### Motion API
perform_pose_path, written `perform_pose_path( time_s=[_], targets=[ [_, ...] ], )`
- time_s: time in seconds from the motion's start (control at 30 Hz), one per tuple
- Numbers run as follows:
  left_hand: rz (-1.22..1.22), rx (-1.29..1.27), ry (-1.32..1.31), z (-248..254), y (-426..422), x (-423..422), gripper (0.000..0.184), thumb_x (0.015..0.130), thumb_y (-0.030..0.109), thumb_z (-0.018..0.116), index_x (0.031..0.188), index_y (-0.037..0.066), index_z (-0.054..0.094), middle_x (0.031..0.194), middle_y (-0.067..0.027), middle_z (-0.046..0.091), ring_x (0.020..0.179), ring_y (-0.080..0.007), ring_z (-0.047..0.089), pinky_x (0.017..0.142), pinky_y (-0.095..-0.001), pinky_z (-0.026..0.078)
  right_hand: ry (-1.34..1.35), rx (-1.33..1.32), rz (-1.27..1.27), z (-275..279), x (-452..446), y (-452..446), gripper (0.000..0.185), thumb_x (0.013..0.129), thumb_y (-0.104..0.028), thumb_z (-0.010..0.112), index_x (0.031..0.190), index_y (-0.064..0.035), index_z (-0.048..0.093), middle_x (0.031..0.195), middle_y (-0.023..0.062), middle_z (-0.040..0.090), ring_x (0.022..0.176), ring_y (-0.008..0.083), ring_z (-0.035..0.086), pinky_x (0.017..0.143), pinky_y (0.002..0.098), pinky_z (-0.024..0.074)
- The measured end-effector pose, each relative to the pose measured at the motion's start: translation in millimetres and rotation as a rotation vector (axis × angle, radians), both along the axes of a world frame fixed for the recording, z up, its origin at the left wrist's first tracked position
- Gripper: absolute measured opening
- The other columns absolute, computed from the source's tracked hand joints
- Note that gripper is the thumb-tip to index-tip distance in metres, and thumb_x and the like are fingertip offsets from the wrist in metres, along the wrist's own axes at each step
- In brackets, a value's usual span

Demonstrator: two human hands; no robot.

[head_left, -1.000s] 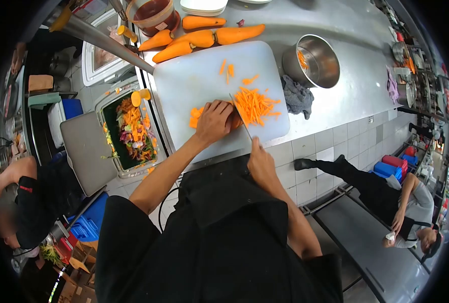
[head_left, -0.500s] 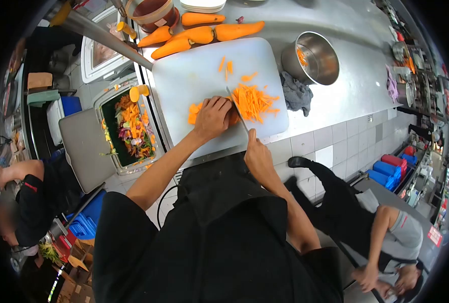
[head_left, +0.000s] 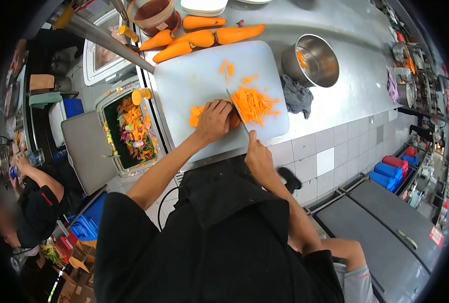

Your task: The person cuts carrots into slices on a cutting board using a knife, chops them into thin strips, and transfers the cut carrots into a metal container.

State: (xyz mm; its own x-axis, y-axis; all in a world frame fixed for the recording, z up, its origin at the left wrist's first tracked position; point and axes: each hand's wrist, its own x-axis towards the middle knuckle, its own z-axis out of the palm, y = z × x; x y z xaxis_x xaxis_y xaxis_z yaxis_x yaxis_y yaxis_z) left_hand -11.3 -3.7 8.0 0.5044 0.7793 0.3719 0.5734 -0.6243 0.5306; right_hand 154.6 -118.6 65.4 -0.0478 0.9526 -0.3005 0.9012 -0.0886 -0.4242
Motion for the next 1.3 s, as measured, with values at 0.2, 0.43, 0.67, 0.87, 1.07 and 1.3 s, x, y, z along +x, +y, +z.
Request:
perform_pose_path(
  time_s=[0.2,0.43,0.67,0.87,1.07,1.3],
  targets=[
    [-0.044,0.006,0.022,-4,2,-14,0.019,0.079,0.007,0.066,0.098,0.008,0.062,0.101,-0.0086,0.061,0.097,-0.0287,0.058,0.082,-0.0415,0.044,0.062,0.005,-0.021,5,4,3,0.027,0.087,0.003,0.049,0.111,0.0001,0.038,0.075,0.0283,0.063,0.068,0.0486,0.064,0.06,0.0571,0.0522],
    [-0.055,0.019,0.092,-6,5,-14,0.028,0.076,0.009,0.068,0.103,0.008,0.064,0.104,-0.0064,0.062,0.101,-0.0266,0.057,0.083,-0.0401,0.042,0.072,-0.161,-0.082,55,-13,-9,0.029,0.088,-0.001,0.047,0.115,-0.0008,0.035,0.082,0.0322,0.062,0.071,0.0522,0.063,0.063,0.0611,0.0506],
    [-0.04,0.038,0.105,-11,5,-16,0.026,0.08,0.015,0.067,0.106,0.01,0.064,0.104,-0.0063,0.061,0.101,-0.0253,0.057,0.084,-0.0405,0.044,0.014,-0.171,-0.062,11,-15,-1,0.031,0.09,-0.003,0.045,0.118,0.0011,0.035,0.086,0.0333,0.061,0.072,0.0509,0.064,0.064,0.0604,0.051],
    [-0.037,0.044,0.115,-9,-1,-13,0.029,0.077,0.013,0.067,0.105,0.01,0.064,0.105,-0.0063,0.061,0.102,-0.0249,0.057,0.085,-0.0398,0.044,0.078,-0.097,-0.096,38,-14,15,0.032,0.081,0.008,0.048,0.11,0.0018,0.037,0.084,0.0353,0.062,0.075,0.0535,0.062,0.064,0.06,0.0495],
    [-0.032,0.038,0.079,-7,4,-14,0.028,0.078,0.012,0.066,0.105,0.009,0.064,0.105,-0.0057,0.061,0.101,-0.0248,0.057,0.084,-0.0392,0.044,0.012,-0.12,-0.058,14,-17,-3,0.031,0.086,0.004,0.047,0.116,0.0024,0.038,0.084,0.0333,0.062,0.072,0.0517,0.063,0.064,0.0606,0.0503],
    [-0.051,0.015,0.069,-10,0,-14,0.03,0.076,0.008,0.066,0.105,0.005,0.062,0.107,-0.0092,0.062,0.103,-0.0279,0.057,0.085,-0.0412,0.043,0.044,-0.146,-0.052,45,-13,11,0.029,0.085,0.005,0.047,0.114,0.0018,0.038,0.085,0.0332,0.063,0.072,0.0509,0.063,0.063,0.059,0.0511]
  ],
)
